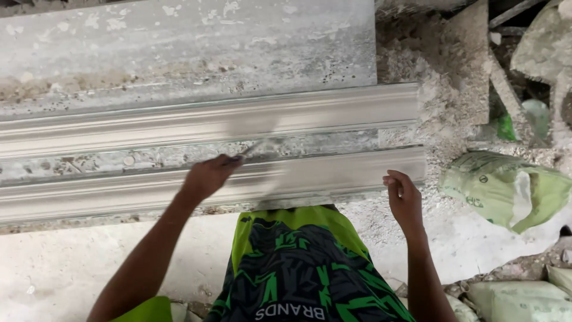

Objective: Scraping and smoothing the edges of cast gypsum crown molding pieces using a putty knife or scraper.

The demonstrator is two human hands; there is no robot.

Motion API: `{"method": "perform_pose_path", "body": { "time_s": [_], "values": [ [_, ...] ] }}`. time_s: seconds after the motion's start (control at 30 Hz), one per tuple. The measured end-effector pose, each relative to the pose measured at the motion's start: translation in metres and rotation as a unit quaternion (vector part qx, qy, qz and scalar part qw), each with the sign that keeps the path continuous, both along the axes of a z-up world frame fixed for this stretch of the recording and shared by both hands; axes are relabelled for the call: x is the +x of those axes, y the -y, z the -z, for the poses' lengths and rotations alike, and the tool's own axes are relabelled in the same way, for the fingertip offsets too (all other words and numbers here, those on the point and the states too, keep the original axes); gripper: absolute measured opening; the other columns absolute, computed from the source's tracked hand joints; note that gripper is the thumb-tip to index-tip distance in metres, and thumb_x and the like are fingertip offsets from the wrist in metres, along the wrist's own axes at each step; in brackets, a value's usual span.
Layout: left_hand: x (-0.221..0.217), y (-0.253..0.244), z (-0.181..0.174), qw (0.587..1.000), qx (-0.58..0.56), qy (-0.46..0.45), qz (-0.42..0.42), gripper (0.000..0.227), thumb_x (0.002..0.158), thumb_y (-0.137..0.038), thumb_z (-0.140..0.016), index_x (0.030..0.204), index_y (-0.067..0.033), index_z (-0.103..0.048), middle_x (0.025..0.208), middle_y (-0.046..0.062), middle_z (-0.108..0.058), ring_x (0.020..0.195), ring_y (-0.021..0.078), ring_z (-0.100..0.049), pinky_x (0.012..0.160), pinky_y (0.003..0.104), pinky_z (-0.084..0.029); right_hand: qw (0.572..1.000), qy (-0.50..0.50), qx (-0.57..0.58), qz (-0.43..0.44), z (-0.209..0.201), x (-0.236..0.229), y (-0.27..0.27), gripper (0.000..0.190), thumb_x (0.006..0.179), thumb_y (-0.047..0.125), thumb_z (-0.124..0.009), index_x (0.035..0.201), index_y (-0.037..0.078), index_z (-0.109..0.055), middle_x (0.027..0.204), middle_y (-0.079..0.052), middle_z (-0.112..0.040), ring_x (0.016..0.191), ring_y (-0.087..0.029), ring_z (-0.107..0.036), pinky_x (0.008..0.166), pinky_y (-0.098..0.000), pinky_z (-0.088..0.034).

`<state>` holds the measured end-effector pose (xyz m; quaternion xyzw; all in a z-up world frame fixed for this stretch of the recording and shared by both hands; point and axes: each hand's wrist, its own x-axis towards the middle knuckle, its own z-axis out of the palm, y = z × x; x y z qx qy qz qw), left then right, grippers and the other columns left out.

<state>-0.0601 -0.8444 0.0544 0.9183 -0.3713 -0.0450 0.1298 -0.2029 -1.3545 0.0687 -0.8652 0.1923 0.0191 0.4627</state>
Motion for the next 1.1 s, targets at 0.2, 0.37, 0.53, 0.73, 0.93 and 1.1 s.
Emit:
{"method": "perform_pose_path", "body": {
  "time_s": [0.2, 0.37, 0.53, 0.73, 0.93, 1.1],
  "values": [
    [0.005, 0.078, 0.053, 0.999, 0.041, -0.025, -0.023, 0.033, 0.101, -0.024, -0.061, 0.132, -0.0341, -0.068, 0.113, 0.005, -0.071, 0.067, 0.0212, -0.072, 0.050, 0.035, -0.060, 0.998, 0.066, -0.006, -0.020, 0.007, 0.019, 0.011, 0.020, 0.107, 0.009, -0.057, 0.124, 0.005, -0.065, 0.112, -0.011, -0.076, 0.107, -0.022, -0.074, 0.085, -0.0341, -0.059],
    [0.005, 0.266, 0.054, 0.993, 0.021, -0.113, -0.007, 0.043, 0.098, -0.016, -0.057, 0.139, -0.0295, -0.060, 0.124, 0.021, -0.065, 0.071, 0.0280, -0.074, 0.056, 0.040, -0.062, 0.996, 0.073, -0.023, -0.036, -0.004, 0.026, 0.011, 0.018, 0.104, 0.008, -0.058, 0.120, 0.005, -0.067, 0.115, -0.010, -0.074, 0.103, -0.023, -0.073, 0.082, -0.0353, -0.059],
    [-0.001, 0.338, 0.053, 0.992, -0.038, -0.121, 0.009, 0.039, 0.095, -0.012, -0.058, 0.132, -0.0245, -0.064, 0.102, 0.015, -0.066, 0.078, 0.0325, -0.074, 0.063, 0.048, -0.060, 0.996, 0.078, -0.025, -0.024, -0.018, 0.019, 0.021, 0.019, 0.103, 0.007, -0.058, 0.119, 0.005, -0.068, 0.118, -0.011, -0.073, 0.105, -0.024, -0.073, 0.085, -0.0353, -0.060],
    [0.005, 0.269, 0.009, 0.995, -0.027, -0.098, 0.015, 0.041, 0.094, -0.012, -0.059, 0.133, -0.0224, -0.065, 0.103, 0.015, -0.066, 0.067, 0.0337, -0.072, 0.052, 0.047, -0.059, 0.996, 0.071, -0.014, 0.044, -0.006, -0.008, 0.043, 0.019, 0.105, 0.011, -0.058, 0.120, 0.004, -0.067, 0.116, -0.010, -0.074, 0.104, -0.021, -0.073, 0.083, -0.0343, -0.060],
    [0.008, 0.299, 0.032, 0.996, -0.005, -0.083, 0.019, 0.036, 0.098, -0.018, -0.060, 0.133, -0.0216, -0.063, 0.097, 0.014, -0.066, 0.063, 0.0295, -0.071, 0.050, 0.044, -0.059, 0.996, 0.009, 0.008, 0.088, 0.006, -0.006, 0.042, 0.021, 0.104, 0.012, -0.059, 0.121, 0.004, -0.068, 0.112, -0.010, -0.076, 0.100, -0.020, -0.073, 0.079, -0.0342, -0.059],
    [-0.011, 0.417, 0.048, 0.983, -0.027, -0.183, -0.013, 0.034, 0.100, -0.012, -0.053, 0.133, -0.0165, -0.061, 0.092, 0.017, -0.066, 0.070, 0.0304, -0.070, 0.054, 0.046, -0.060, 0.998, 0.059, -0.032, 0.019, -0.010, 0.019, 0.037, 0.023, 0.102, 0.008, -0.057, 0.122, 0.004, -0.068, 0.117, -0.012, -0.074, 0.104, -0.022, -0.073, 0.085, -0.0354, -0.060]
  ]
}}
